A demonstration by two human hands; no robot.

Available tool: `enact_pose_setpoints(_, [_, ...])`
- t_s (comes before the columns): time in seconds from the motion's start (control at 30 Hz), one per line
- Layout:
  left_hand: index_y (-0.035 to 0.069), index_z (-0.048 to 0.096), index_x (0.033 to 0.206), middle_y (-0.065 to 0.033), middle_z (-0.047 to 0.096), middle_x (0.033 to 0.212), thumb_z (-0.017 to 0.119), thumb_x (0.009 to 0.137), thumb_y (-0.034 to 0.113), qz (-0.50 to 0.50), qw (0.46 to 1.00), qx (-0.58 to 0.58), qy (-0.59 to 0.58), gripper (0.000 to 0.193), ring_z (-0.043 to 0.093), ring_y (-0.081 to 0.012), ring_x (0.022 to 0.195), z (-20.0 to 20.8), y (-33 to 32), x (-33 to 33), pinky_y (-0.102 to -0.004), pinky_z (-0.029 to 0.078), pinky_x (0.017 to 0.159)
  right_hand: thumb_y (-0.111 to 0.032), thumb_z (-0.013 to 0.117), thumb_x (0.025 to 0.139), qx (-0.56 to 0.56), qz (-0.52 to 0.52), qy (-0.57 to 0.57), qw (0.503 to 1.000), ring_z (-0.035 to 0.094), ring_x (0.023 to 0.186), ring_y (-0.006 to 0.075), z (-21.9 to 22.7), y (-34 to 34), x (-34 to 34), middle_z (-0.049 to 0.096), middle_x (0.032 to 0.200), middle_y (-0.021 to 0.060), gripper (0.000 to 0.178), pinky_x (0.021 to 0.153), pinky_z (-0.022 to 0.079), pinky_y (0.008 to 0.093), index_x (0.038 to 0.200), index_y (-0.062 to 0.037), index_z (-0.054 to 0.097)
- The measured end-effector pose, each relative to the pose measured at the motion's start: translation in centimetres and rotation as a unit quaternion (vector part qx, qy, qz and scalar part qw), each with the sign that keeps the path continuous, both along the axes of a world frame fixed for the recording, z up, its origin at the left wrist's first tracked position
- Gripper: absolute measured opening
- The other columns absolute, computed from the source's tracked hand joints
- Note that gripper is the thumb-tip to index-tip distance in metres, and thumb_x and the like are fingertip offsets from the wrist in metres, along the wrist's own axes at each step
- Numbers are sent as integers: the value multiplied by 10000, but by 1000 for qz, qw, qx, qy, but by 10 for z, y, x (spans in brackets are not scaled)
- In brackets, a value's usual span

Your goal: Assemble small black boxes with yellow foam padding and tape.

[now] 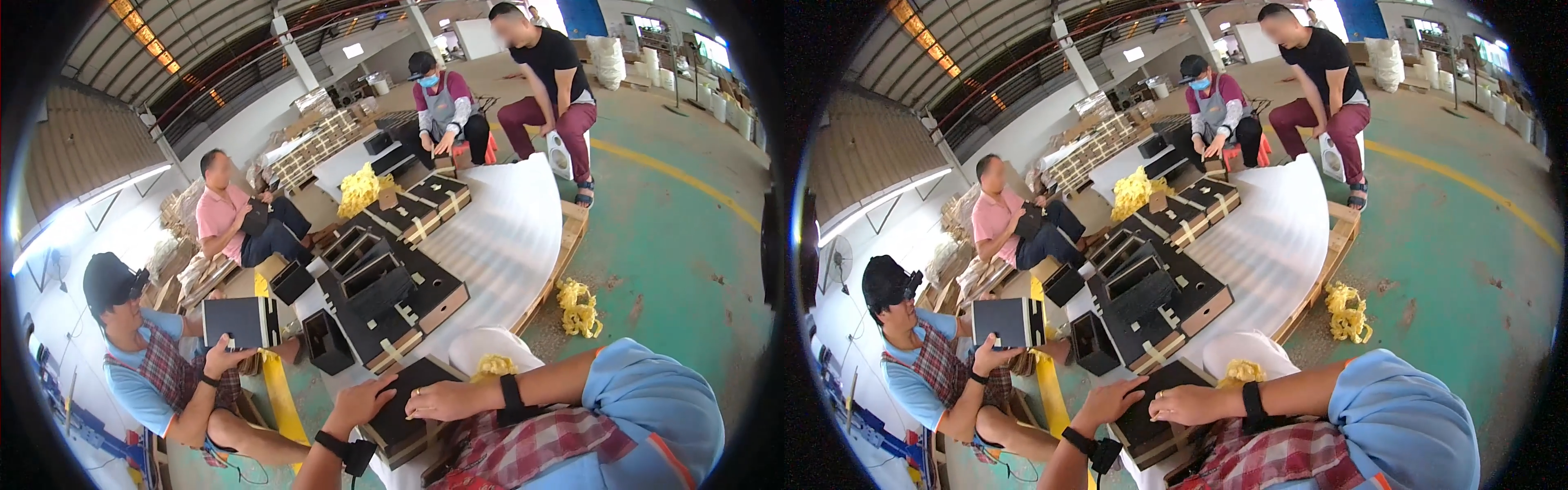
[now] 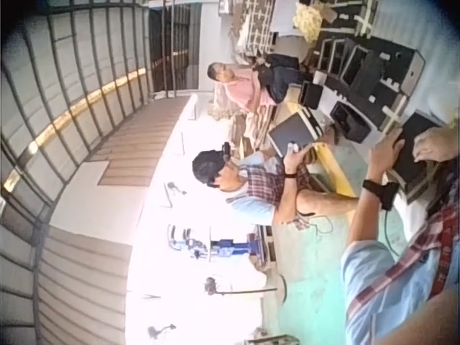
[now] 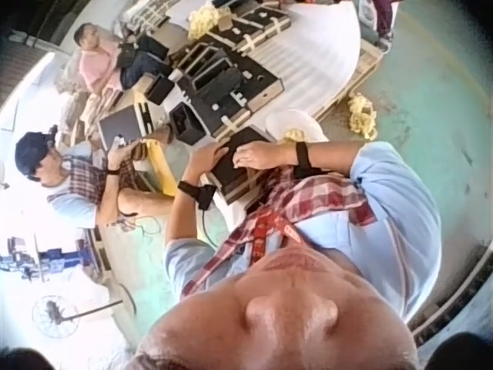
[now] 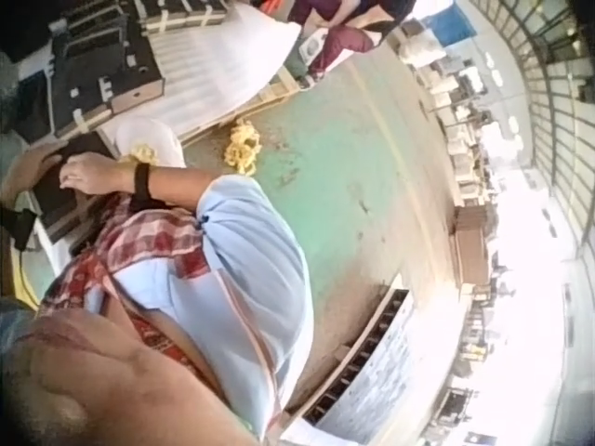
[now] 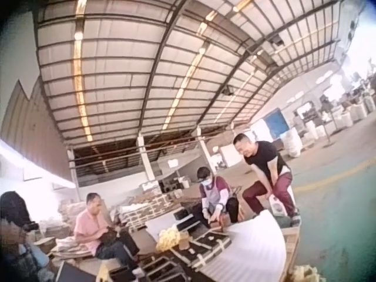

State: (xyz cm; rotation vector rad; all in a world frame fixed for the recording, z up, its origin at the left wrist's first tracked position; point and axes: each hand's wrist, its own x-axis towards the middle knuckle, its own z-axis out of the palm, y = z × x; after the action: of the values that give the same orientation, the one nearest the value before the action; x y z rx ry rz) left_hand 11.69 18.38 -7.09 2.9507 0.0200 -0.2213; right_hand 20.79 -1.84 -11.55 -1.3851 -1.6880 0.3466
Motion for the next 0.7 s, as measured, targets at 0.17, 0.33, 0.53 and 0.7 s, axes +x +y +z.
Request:
enact_pose_setpoints(0.17, [212, 439, 1271, -128, 602, 1046, 439, 878, 464, 8, 999, 5, -32, 467, 585, -327, 932, 1, -3, 1, -410, 472, 774, -218, 466, 901, -38, 8, 24, 999, 559, 812, 321, 1, -2, 2, 560, 840, 136, 194, 717, 444, 388, 954, -51, 550])
enact_pose_setpoints(0.33, [183, 441, 1265, -174, 607, 1026, 468, 857, 494, 29, 999, -13, -38, 515, 579, -362, 933, -2, 4, 3, -420, 462, 786, -220, 472, 900, 31, -13, 15, 999, 557, 789, 323, 2, -5, 1, 539, 822, 127, 184, 699, 444, 388, 942, -57, 546])
enact_pose_setpoints(0.53, [124, 582, 1106, -183, 628, 932, 515, 841, 459, 74, 993, -60, -73, 432, 590, -364, 878, 1, -3, 2, -416, 465, 755, -237, 465, 904, 17, 15, -19, 1000, 560, 789, 322, -6, -5, -2, 543, 836, 115, 195, 685, 447, 397, 940, -63, 545])
enact_pose_setpoints(0.7, [47, 636, 969, -157, 637, 832, 547, 847, 344, 167, 977, -123, -44, 333, 617, -258, 795, -12, 11, -11, -348, 465, 712, -252, 463, 906, 50, -21, 22, 998, 569, 802, 314, -2, -16, -11, 562, 867, 111, 216, 695, 462, 373, 941, -58, 553])
